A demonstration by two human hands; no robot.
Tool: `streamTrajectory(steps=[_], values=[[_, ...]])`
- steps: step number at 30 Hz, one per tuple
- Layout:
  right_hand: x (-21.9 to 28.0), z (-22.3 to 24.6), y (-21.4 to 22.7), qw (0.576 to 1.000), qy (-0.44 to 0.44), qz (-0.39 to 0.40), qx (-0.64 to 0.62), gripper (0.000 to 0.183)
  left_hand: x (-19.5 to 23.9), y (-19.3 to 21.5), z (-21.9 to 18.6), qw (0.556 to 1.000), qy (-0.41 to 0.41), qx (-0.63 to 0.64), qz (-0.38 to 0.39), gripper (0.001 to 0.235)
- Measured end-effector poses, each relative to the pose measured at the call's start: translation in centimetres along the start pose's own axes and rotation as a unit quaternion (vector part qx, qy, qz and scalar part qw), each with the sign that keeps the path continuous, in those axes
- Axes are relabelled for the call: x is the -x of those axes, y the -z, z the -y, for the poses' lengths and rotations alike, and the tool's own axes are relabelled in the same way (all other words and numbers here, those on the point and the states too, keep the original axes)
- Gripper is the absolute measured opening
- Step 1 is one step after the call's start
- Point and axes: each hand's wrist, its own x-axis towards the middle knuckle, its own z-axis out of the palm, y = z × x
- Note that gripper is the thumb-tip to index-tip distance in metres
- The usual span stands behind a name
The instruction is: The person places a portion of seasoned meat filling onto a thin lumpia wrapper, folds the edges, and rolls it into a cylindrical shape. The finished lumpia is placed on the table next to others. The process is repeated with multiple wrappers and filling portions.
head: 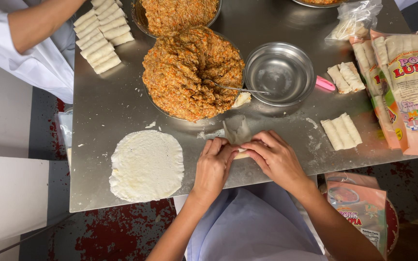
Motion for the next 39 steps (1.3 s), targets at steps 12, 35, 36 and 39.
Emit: streamTrajectory(steps=[12,35,36,39], values=[[-0.1,-0.7,-0.2,0.996,-0.045,0.077,0.001,0.018,0.7,-0.4,1.5,0.988,-0.079,-0.115,0.059,0.027],[-2.0,-1.9,-0.4,0.997,-0.023,0.071,0.034,0.021,-1.0,-1.8,3.4,0.98,-0.089,-0.166,0.069,0.032],[-2.1,-2.0,-0.5,0.996,-0.023,0.085,0.034,0.019,-1.2,-1.8,3.5,0.979,-0.089,-0.169,0.072,0.033],[-2.5,-2.2,-0.7,0.991,-0.047,0.111,0.056,0.037,-1.8,-1.7,3.4,0.978,-0.095,-0.178,0.054,0.034]])
